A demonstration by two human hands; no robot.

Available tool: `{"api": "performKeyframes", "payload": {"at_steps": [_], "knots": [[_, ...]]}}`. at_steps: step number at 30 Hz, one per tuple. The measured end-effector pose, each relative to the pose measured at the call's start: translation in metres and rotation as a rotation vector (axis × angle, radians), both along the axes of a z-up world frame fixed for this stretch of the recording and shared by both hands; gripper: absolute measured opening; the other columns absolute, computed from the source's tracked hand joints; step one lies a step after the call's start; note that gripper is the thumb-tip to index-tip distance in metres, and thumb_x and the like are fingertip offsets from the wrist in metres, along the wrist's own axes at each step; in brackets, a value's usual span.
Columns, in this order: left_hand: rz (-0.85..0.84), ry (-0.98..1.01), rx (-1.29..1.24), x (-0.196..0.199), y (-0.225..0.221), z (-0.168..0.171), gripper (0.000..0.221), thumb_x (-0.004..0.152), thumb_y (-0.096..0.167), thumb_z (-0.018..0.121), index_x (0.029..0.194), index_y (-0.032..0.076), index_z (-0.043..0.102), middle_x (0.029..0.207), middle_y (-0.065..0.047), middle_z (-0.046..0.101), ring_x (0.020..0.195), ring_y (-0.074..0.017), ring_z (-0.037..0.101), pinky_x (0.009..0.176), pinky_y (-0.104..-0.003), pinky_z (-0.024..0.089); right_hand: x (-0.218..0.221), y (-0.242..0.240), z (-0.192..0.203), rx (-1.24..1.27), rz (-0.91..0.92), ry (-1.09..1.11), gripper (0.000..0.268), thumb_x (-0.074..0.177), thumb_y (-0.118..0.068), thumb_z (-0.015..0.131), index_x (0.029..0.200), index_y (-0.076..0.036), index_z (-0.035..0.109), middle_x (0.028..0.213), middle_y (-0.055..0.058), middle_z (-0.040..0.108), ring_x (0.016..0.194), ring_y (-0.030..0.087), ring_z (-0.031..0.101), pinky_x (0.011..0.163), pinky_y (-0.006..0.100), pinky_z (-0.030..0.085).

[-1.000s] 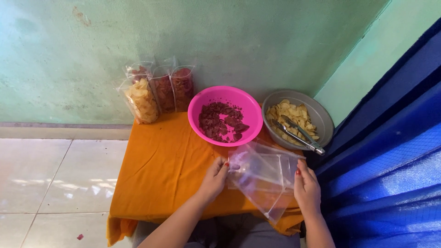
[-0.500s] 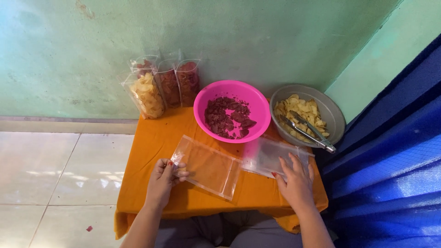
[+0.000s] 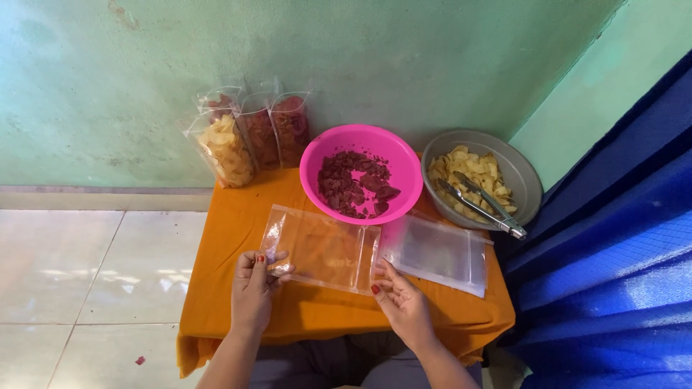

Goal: Packaging light and dark potato chips into plastic bags using metal tongs.

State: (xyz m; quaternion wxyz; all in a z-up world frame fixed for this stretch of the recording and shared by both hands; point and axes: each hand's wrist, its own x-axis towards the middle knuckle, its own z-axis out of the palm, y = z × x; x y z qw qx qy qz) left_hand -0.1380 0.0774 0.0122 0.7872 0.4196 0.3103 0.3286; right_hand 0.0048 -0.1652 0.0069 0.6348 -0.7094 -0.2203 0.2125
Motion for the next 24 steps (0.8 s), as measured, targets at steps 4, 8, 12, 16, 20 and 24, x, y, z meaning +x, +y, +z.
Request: {"api": "performKeyframes", "payload": {"at_steps": [4, 8, 12, 16, 20, 24], "knots": [[-0.002, -0.013, 0.015, 0.003, -0.001, -0.004, 0.010, 0.109, 0.021, 0.048, 0.102, 0.014, 0.046, 0.114, -0.018, 0.075, 0.083, -0.0304, 0.077, 0.068, -0.032, 0.060, 0.001, 0.002, 0.008, -0.030, -0.005, 0.012, 0.064, 0.087, -0.020, 0.074, 0.148, -0.010, 0.055, 0.133, 0.010, 0.073, 0.113, 0.017, 0.072, 0.101, 0.027, 0.058], [-0.007, -0.039, 0.012, 0.006, -0.003, -0.012, 0.010, 0.109, 0.022, 0.048, 0.101, 0.015, 0.048, 0.115, -0.017, 0.074, 0.084, -0.0305, 0.077, 0.070, -0.032, 0.059, 0.002, 0.006, 0.004, 0.033, -0.021, 0.089, 0.064, 0.087, -0.012, 0.075, 0.148, -0.009, 0.055, 0.128, 0.011, 0.074, 0.108, 0.016, 0.073, 0.099, 0.027, 0.058], [-0.055, 0.040, 0.031, 0.003, -0.007, -0.011, 0.009, 0.109, 0.019, 0.047, 0.102, 0.014, 0.047, 0.116, -0.015, 0.076, 0.085, -0.0266, 0.077, 0.071, -0.033, 0.060, 0.003, 0.013, 0.003, 0.098, -0.059, 0.216, 0.070, 0.088, 0.013, 0.063, 0.154, -0.007, 0.049, 0.115, 0.012, 0.077, 0.086, 0.014, 0.068, 0.076, 0.027, 0.059], [-0.055, 0.077, 0.037, 0.000, -0.001, -0.030, 0.013, 0.108, 0.019, 0.050, 0.097, 0.011, 0.048, 0.112, -0.017, 0.075, 0.078, -0.0196, 0.070, 0.071, -0.033, 0.063, 0.007, 0.018, -0.001, 0.192, -0.100, 0.194, 0.075, 0.086, 0.008, 0.072, 0.155, -0.008, 0.047, 0.093, 0.013, 0.074, 0.079, 0.015, 0.070, 0.070, 0.029, 0.065], [-0.061, -0.058, -0.061, -0.003, 0.008, -0.052, 0.009, 0.104, 0.015, 0.057, 0.098, 0.012, 0.052, 0.107, -0.014, 0.072, 0.077, -0.0256, 0.072, 0.070, -0.033, 0.057, 0.005, 0.023, 0.006, 0.209, -0.137, 0.184, 0.081, 0.083, 0.012, 0.073, 0.156, -0.009, 0.045, 0.093, 0.018, 0.077, 0.080, 0.015, 0.071, 0.076, 0.032, 0.066], [-0.045, 0.006, 0.092, -0.009, 0.009, -0.050, 0.008, 0.104, 0.015, 0.060, 0.097, 0.014, 0.056, 0.084, -0.002, 0.062, 0.087, -0.0200, 0.074, 0.077, -0.029, 0.055, 0.005, 0.024, 0.005, 0.197, -0.152, 0.201, 0.079, 0.083, 0.013, 0.071, 0.155, -0.007, 0.046, 0.093, 0.020, 0.079, 0.077, 0.018, 0.073, 0.073, 0.033, 0.067]]}}
